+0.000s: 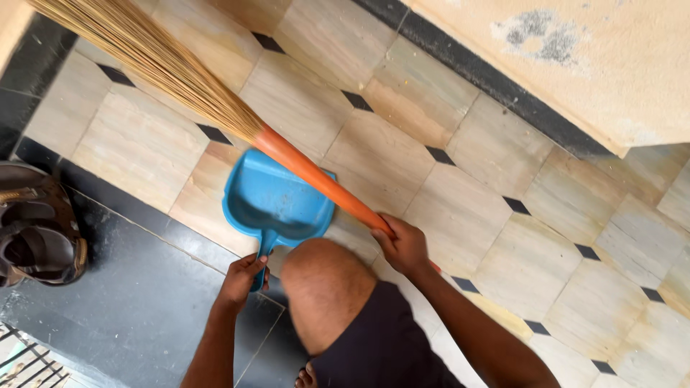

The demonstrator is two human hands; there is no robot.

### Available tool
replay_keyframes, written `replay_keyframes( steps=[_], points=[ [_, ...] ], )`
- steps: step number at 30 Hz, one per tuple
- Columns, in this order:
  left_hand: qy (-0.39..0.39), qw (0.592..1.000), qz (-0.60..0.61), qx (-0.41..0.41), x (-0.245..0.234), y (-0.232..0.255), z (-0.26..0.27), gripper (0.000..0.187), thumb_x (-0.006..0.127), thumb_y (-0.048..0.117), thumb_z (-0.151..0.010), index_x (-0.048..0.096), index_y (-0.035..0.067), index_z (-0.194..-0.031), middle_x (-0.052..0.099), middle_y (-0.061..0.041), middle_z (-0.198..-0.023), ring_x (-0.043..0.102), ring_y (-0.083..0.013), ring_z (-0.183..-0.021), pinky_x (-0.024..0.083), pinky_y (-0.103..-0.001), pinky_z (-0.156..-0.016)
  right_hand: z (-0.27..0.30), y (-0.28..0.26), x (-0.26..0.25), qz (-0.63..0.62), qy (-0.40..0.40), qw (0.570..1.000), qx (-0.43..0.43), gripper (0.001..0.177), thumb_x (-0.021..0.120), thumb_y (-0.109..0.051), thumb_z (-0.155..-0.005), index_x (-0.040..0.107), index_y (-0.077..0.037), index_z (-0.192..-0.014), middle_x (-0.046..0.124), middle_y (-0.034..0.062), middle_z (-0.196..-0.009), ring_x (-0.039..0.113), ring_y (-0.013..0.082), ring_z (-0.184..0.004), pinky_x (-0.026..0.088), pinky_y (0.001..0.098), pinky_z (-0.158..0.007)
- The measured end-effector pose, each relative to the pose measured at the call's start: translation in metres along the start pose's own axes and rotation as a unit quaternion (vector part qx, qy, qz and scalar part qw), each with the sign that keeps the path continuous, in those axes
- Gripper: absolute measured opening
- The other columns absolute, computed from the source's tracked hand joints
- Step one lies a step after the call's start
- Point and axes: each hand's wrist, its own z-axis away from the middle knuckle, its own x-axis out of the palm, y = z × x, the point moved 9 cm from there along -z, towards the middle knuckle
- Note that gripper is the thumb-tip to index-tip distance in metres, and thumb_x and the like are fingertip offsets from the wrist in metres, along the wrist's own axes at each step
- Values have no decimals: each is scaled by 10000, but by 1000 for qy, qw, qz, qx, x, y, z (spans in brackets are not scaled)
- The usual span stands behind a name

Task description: The person sweeps debris from a balcony floor into a blue dustpan using a straw broom, then carries the dustpan inside to empty it into a bucket.

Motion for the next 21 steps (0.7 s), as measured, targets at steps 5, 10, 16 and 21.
replay_keyframes(
  steps=[5,10,16,21],
  points=[
    [37,969,-206,-133,-33,-31,-9,543,641,409,-946,669,57,-1359,722,-95,-865,624,-192,-735,551,-395,-709,30,41,-23,-13,-17,997,76,427,671,-359,-951,707,-89,-1280,661,74,-662,590,144,-564,505,293,-571],
    [-33,879,-471,-68,-85,16,-70,660,701,554,-950,617,43,-1358,693,-124,-1139,637,-223,-944,535,-408,-814,26,63,-43,98,-13,985,142,436,697,-411,-898,730,-153,-1248,703,64,-645,640,150,-546,525,313,-559],
    [-33,914,-398,-73,-119,228,-121,198,626,86,-907,779,-4,-995,799,-189,-820,771,-257,-712,597,-392,-574,-37,22,-43,273,-50,959,53,498,605,-578,-913,712,-229,-1251,773,65,-807,739,255,-690,581,391,-647],
    [149,883,-332,296,-80,430,-144,624,692,479,-1046,680,-90,-789,662,-182,-645,666,-214,-521,533,-374,-550,-91,-41,-38,446,-115,887,26,524,564,-614,-908,653,-271,-1294,767,38,-981,745,279,-777,591,437,-623]
  ],
)
